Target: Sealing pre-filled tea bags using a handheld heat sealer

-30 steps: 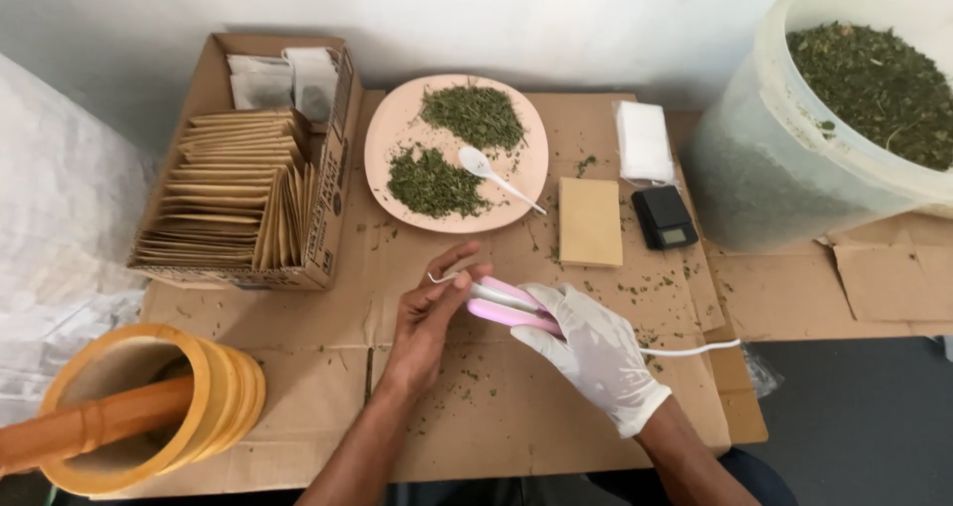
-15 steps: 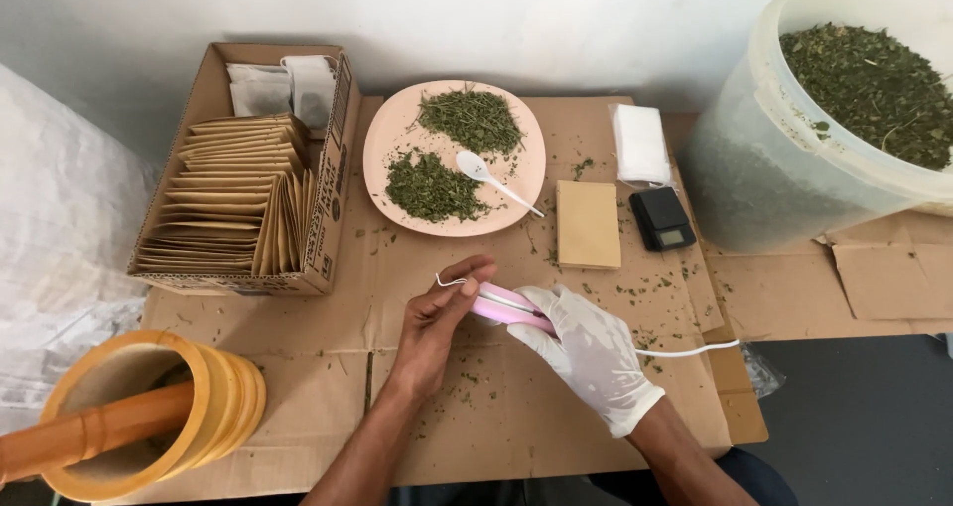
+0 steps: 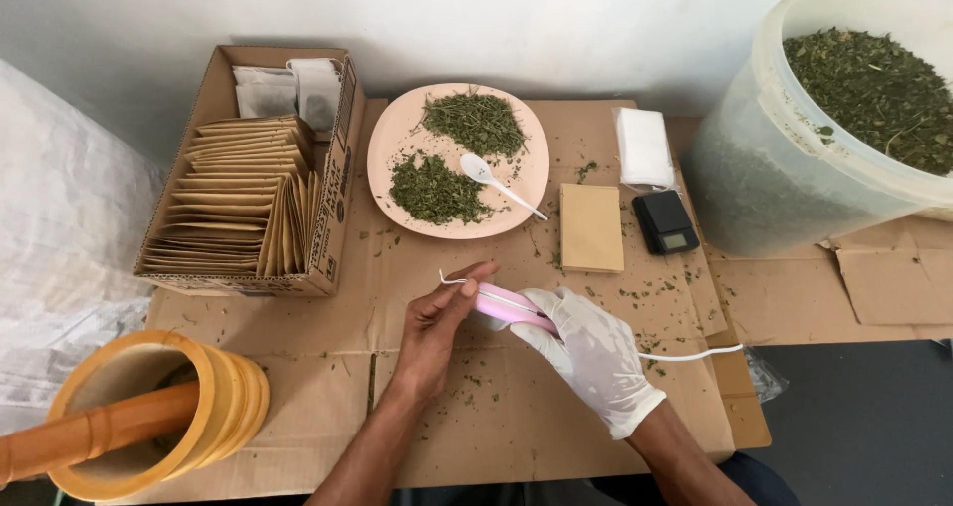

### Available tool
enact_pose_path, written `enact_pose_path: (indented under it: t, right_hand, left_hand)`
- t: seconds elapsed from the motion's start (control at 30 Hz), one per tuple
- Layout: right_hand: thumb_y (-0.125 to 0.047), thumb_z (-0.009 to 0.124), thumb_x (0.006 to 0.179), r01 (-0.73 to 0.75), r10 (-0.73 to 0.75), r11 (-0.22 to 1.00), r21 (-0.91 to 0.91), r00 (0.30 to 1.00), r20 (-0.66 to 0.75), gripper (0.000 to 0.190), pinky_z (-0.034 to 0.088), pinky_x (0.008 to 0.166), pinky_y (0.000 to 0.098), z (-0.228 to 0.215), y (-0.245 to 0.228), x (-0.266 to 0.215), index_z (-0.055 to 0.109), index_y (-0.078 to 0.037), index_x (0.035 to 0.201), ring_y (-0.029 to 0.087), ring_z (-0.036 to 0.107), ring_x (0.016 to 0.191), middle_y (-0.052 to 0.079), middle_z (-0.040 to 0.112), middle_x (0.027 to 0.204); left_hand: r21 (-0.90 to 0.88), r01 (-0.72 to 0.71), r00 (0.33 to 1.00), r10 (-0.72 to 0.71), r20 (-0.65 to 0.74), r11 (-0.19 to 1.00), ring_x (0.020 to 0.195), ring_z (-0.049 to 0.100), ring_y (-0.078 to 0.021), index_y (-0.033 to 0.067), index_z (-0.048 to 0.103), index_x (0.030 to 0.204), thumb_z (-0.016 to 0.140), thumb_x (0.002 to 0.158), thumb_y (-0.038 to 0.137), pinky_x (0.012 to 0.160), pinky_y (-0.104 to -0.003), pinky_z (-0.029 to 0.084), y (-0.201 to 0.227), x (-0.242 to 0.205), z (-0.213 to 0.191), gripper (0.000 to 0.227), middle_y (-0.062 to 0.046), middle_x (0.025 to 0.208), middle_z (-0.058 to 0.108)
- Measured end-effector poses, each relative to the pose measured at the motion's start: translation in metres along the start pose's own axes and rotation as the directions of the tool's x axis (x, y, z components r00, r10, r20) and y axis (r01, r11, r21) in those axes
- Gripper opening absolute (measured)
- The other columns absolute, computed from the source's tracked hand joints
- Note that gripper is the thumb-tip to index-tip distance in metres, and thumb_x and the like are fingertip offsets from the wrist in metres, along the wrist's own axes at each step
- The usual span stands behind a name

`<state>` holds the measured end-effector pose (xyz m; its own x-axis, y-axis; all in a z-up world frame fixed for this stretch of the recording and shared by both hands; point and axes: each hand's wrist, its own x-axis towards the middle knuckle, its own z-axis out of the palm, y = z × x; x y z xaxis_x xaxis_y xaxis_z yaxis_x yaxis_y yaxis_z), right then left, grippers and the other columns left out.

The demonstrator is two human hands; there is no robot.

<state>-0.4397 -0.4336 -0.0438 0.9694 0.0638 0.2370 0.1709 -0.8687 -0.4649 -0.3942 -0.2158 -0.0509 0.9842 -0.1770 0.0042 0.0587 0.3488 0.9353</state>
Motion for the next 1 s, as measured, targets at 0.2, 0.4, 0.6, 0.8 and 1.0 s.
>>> enact_pose_path:
  t: [0.2, 0.4, 0.6, 0.8, 1.0]
  right_hand:
    - [-0.057, 0.079, 0.098, -0.035, 0.035, 0.999, 0.021, 0.999, 0.011, 0.043, 0.067, 0.087, 0.0401, -0.009, 0.0, 0.002, 0.079, -0.033, 0.134, 0.021, 0.081, 0.102, -0.003, 0.079, 0.103]
    - [-0.059, 0.079, 0.097, -0.115, 0.112, 0.988, 0.098, 0.993, 0.035, 0.045, 0.067, 0.09, 0.0426, -0.019, -0.005, 0.004, 0.08, -0.033, 0.134, 0.023, 0.081, 0.104, -0.001, 0.081, 0.105]
    - [-0.055, 0.082, 0.096, -0.195, 0.18, 0.96, 0.201, 0.979, 0.093, 0.044, 0.066, 0.094, 0.045, -0.036, -0.023, 0.007, 0.082, -0.031, 0.133, 0.026, 0.082, 0.109, 0.0, 0.084, 0.109]
    - [-0.054, 0.082, 0.096, -0.242, 0.21, 0.933, 0.265, 0.967, 0.143, 0.045, 0.066, 0.097, 0.0455, -0.034, -0.02, 0.01, 0.083, -0.03, 0.133, 0.027, 0.083, 0.112, 0.001, 0.086, 0.113]
    - [-0.05, 0.081, 0.098, -0.284, 0.228, 0.899, 0.332, 0.954, 0.197, 0.045, 0.064, 0.101, 0.0497, -0.032, -0.015, 0.009, 0.084, -0.023, 0.133, 0.031, 0.082, 0.116, 0.006, 0.087, 0.117]
  left_hand:
    - [0.033, 0.036, 0.999, -0.037, 0.02, 0.999, 0.141, 0.065, -0.0341, 0.0019, 0.073, 0.15, 0.07, 0.108, 0.022, 0.124, -0.056, 0.05, 0.0, -0.003, -0.006, 0.047, -0.024, 0.14, 0.078]
    - [0.016, 0.02, 0.997, -0.021, 0.08, 1.0, 0.127, 0.069, -0.0286, 0.0014, 0.071, 0.15, 0.079, 0.101, 0.015, 0.115, -0.051, 0.055, -0.024, -0.001, -0.015, 0.051, -0.021, 0.126, 0.08]
    - [0.069, -0.007, 0.996, 0.001, 0.086, 0.998, 0.104, 0.068, -0.0182, 0.0003, 0.086, 0.117, 0.084, 0.102, 0.014, 0.098, -0.043, 0.061, -0.023, 0.0, -0.01, 0.021, -0.013, 0.1, 0.082]
    - [0.065, -0.077, 0.995, 0.072, 0.076, 0.995, 0.095, 0.065, -0.0131, -0.0007, 0.088, 0.107, 0.085, 0.102, 0.011, 0.09, -0.037, 0.063, -0.03, 0.002, -0.011, 0.013, -0.01, 0.089, 0.08]
    - [0.066, -0.098, 0.992, 0.092, 0.092, 0.993, 0.101, 0.066, -0.0169, -0.0003, 0.086, 0.107, 0.085, 0.101, 0.008, 0.09, -0.039, 0.063, -0.016, -0.003, -0.005, 0.01, -0.01, 0.092, 0.081]
